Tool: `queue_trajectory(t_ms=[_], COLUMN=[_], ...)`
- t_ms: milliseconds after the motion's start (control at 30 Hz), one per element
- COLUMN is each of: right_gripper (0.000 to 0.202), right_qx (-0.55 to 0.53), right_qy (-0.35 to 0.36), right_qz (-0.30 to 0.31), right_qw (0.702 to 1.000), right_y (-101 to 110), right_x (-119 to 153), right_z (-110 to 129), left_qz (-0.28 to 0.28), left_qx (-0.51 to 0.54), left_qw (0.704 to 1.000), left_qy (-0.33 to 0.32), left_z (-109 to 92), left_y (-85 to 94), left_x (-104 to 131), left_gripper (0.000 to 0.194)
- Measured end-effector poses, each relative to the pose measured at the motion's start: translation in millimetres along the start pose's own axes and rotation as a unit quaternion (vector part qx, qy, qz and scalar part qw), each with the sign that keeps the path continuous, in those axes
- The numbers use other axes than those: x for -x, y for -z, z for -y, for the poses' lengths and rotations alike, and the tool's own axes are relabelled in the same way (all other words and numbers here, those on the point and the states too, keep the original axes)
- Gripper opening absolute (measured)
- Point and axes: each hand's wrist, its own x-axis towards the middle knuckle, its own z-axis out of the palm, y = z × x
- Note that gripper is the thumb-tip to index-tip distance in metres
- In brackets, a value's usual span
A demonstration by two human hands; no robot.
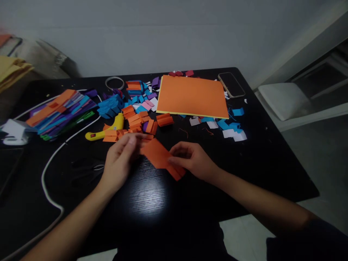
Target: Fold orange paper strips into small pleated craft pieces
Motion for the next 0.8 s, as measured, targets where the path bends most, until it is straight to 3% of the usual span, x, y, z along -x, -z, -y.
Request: queue_trajectory(t_ms=[133, 200, 267, 400, 667, 800], right_gripper=[0.040, 0.045, 0.035, 0.015, 0.021, 0.026], right_qx=[-0.100, -0.108, -0.062, 0.031, -0.044, 0.008], right_qy=[0.009, 0.024, 0.044, 0.076, 0.029, 0.057], right_qz=[-0.026, -0.028, -0.024, -0.005, -0.015, -0.057], right_qw=[0.995, 0.993, 0.997, 0.997, 0.998, 0.997], right_y=[-1, -2, -3, -6, -6, 0], right_x=[-1, 0, 2, 5, 6, 3], right_z=[-2, 0, 3, 8, 9, 9], left_qz=[0.049, 0.077, 0.098, 0.090, 0.073, 0.073], left_qx=[0.062, -0.001, -0.081, -0.148, -0.160, -0.173], left_qw=[0.997, 0.997, 0.991, 0.983, 0.983, 0.982], left_qy=[-0.008, -0.017, -0.033, -0.067, -0.047, -0.022], left_z=[3, 6, 9, 11, 6, 3], left_y=[-2.8, -8.1, -14.5, -23.9, -19.5, -13.3], left_x=[2, 7, 13, 21, 17, 11], left_gripper=[0.047, 0.037, 0.029, 0.017, 0.015, 0.019])
